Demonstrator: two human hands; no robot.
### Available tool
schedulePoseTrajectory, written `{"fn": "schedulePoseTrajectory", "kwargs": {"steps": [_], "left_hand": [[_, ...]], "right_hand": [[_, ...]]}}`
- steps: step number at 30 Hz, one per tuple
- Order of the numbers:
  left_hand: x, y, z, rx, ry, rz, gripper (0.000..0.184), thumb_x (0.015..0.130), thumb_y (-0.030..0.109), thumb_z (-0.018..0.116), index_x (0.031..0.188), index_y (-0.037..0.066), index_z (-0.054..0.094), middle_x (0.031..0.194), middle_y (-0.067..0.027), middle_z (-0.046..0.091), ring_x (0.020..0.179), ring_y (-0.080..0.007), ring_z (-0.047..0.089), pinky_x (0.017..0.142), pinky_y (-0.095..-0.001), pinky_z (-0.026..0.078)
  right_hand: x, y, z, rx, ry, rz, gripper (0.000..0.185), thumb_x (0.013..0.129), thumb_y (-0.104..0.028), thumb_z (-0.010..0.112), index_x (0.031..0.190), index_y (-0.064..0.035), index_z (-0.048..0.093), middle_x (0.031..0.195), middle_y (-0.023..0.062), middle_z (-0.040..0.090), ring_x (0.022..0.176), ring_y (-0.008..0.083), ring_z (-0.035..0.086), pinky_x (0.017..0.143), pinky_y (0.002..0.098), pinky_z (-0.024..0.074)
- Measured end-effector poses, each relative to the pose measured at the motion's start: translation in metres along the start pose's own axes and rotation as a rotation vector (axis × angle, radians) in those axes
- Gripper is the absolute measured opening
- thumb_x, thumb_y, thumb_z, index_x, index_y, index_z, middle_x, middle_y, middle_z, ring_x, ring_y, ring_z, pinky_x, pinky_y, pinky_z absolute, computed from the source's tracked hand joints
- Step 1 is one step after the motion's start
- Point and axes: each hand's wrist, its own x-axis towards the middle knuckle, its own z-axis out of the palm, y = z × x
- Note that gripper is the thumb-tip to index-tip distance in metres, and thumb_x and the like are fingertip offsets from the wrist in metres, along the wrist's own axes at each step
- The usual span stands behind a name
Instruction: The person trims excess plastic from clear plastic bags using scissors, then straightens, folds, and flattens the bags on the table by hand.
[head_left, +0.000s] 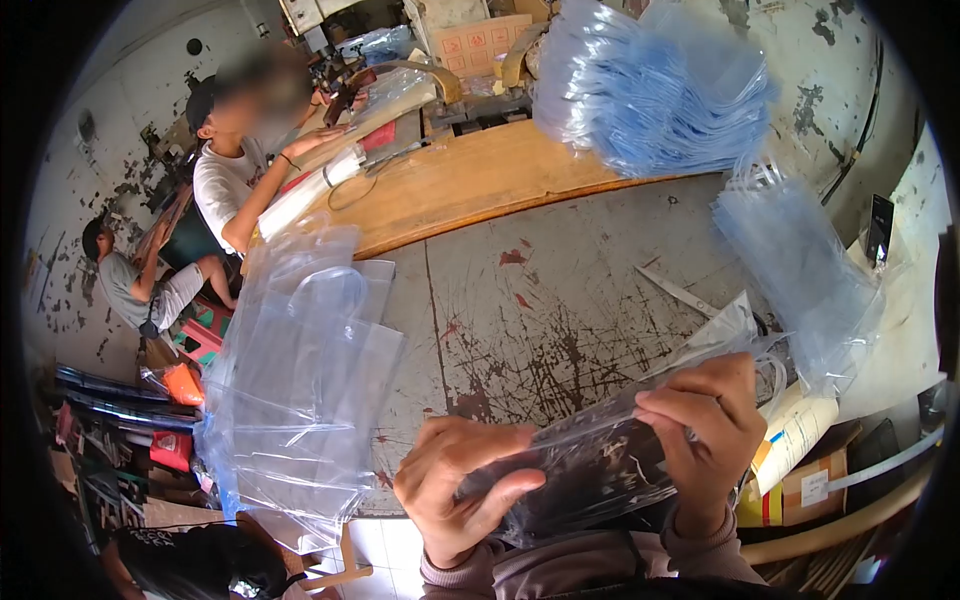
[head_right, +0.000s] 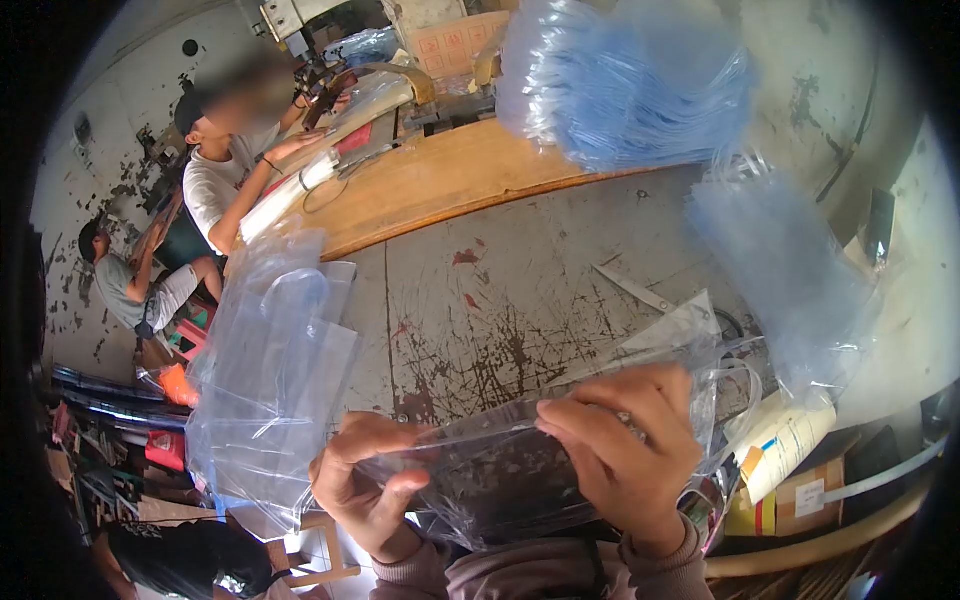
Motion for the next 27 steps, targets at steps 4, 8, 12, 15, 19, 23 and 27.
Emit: {"fn": "schedulePoseTrajectory", "kwargs": {"steps": [4, 8, 12, 15, 19, 23, 27], "left_hand": [[-0.005, -0.006, -0.007, -0.128, -0.026, -0.118, 0.030, 0.065, 0.009, 0.081, 0.088, 0.000, 0.065, 0.079, -0.0119, 0.069, 0.068, -0.0201, 0.067, 0.060, -0.0282, 0.050], [-0.003, -0.009, -0.005, -0.112, -0.016, -0.123, 0.028, 0.066, 0.003, 0.080, 0.090, -0.001, 0.066, 0.079, -0.0120, 0.069, 0.065, -0.0181, 0.067, 0.057, -0.0259, 0.050], [-0.003, -0.012, -0.001, -0.127, 0.032, -0.130, 0.026, 0.067, 0.003, 0.079, 0.090, -0.001, 0.068, 0.078, -0.0109, 0.070, 0.060, -0.0135, 0.065, 0.052, -0.0218, 0.048], [-0.004, -0.010, -0.001, -0.085, 0.055, -0.178, 0.025, 0.067, 0.003, 0.079, 0.090, 0.001, 0.069, 0.077, -0.0090, 0.070, 0.057, -0.0090, 0.063, 0.049, -0.0192, 0.046], [-0.011, -0.014, -0.005, 0.015, 0.130, -0.362, 0.026, 0.066, 0.002, 0.080, 0.090, 0.003, 0.071, 0.073, -0.0052, 0.070, 0.052, -0.0032, 0.057, 0.046, -0.0168, 0.040], [-0.025, -0.021, -0.017, 0.075, 0.241, -0.426, 0.029, 0.069, 0.001, 0.077, 0.096, 0.002, 0.068, 0.069, -0.0032, 0.067, 0.055, -0.0028, 0.054, 0.051, -0.0156, 0.038], [-0.036, -0.026, -0.021, 0.135, 0.212, -0.416, 0.025, 0.077, 0.003, 0.071, 0.099, -0.004, 0.062, 0.065, -0.0073, 0.063, 0.056, -0.0100, 0.061, 0.048, -0.0177, 0.045]], "right_hand": [[0.000, 0.002, 0.005, 0.078, 0.022, 0.120, 0.019, 0.060, -0.007, 0.077, 0.078, -0.0127, 0.072, 0.074, -0.0012, 0.060, 0.071, 0.0169, 0.050, 0.066, 0.0288, 0.0381], [-0.001, 0.006, 0.009, 0.140, 0.010, 0.150, 0.018, 0.062, -0.006, 0.076, 0.078, -0.0126, 0.073, 0.074, -0.0007, 0.059, 0.071, 0.0164, 0.050, 0.066, 0.0283, 0.0374], [-0.003, 0.011, 0.010, 0.157, 0.018, 0.152, 0.017, 0.063, -0.006, 0.074, 0.079, -0.0127, 0.073, 0.074, -0.0005, 0.058, 0.071, 0.0161, 0.049, 0.066, 0.0279, 0.0373], [-0.003, 0.012, 0.011, 0.155, 0.014, 0.162, 0.017, 0.063, -0.006, 0.074, 0.079, -0.0134, 0.073, 0.074, -0.0010, 0.057, 0.071, 0.0165, 0.049, 0.066, 0.0289, 0.0372], [0.000, 0.015, 0.012, -0.124, -0.027, -0.019, 0.019, 0.064, -0.004, 0.071, 0.079, -0.0158, 0.070, 0.074, -0.0025, 0.056, 0.072, 0.0174, 0.051, 0.077, 0.0361, 0.0388], [-0.003, 0.022, 0.011, -0.312, -0.030, -0.037, 0.021, 0.064, -0.002, 0.070, 0.079, -0.0162, 0.066, 0.079, -0.0030, 0.056, 0.076, 0.0178, 0.053, 0.094, 0.0485, 0.0341], [-0.011, 0.025, 0.011, -0.307, -0.022, -0.027, 0.022, 0.064, -0.001, 0.071, 0.079, -0.0158, 0.065, 0.079, -0.0026, 0.056, 0.077, 0.0181, 0.053, 0.092, 0.0486, 0.0348]]}}
